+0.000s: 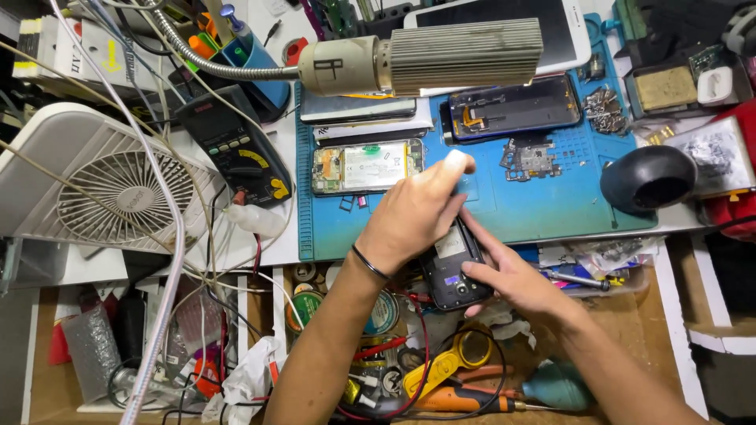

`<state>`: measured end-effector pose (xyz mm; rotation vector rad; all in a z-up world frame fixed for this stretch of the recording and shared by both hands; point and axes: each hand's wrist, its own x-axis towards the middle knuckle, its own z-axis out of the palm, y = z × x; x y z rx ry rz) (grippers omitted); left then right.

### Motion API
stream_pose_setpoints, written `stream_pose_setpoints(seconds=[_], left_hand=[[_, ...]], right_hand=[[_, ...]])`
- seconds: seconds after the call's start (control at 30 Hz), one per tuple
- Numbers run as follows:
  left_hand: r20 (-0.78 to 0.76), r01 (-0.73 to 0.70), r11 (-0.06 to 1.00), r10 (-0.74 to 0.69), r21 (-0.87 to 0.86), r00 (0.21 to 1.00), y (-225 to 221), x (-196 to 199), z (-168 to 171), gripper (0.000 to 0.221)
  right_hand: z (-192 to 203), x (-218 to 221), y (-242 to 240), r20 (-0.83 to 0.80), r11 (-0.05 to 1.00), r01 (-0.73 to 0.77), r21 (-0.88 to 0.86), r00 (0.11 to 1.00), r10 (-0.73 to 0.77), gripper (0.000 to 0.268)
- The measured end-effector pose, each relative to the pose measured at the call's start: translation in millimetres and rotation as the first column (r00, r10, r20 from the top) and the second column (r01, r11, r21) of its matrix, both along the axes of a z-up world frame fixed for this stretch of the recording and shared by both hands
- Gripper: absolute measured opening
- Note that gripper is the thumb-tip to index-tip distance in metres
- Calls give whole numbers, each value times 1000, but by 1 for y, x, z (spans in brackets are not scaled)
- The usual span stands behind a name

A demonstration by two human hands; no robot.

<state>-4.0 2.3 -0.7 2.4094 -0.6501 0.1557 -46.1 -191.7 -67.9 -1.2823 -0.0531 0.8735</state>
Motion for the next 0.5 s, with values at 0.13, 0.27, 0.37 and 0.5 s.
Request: stream_pose_setpoints(seconds=[0.13, 0.27, 0.37, 0.5], left_hand=[[-13, 5, 1000, -6, -24, 1000, 0, -3, -4, 35], [35, 8, 1000, -7, -22, 999, 1, 2, -8, 32], [43, 10, 1000, -9, -26, 999, 0, 4, -6, 30], [76, 9, 1000, -9, -10, 997, -8, 9, -3, 28]], right_hand=[[10, 1, 2, 37, 999, -12, -33, 999, 13, 69], [14, -1, -2, 44, 999, -16, 31, 999, 14, 68], [13, 2, -8, 95, 997, -50, 62, 995, 44, 70], [-17, 12, -19, 146, 983, -33, 182, 989, 6, 67]])
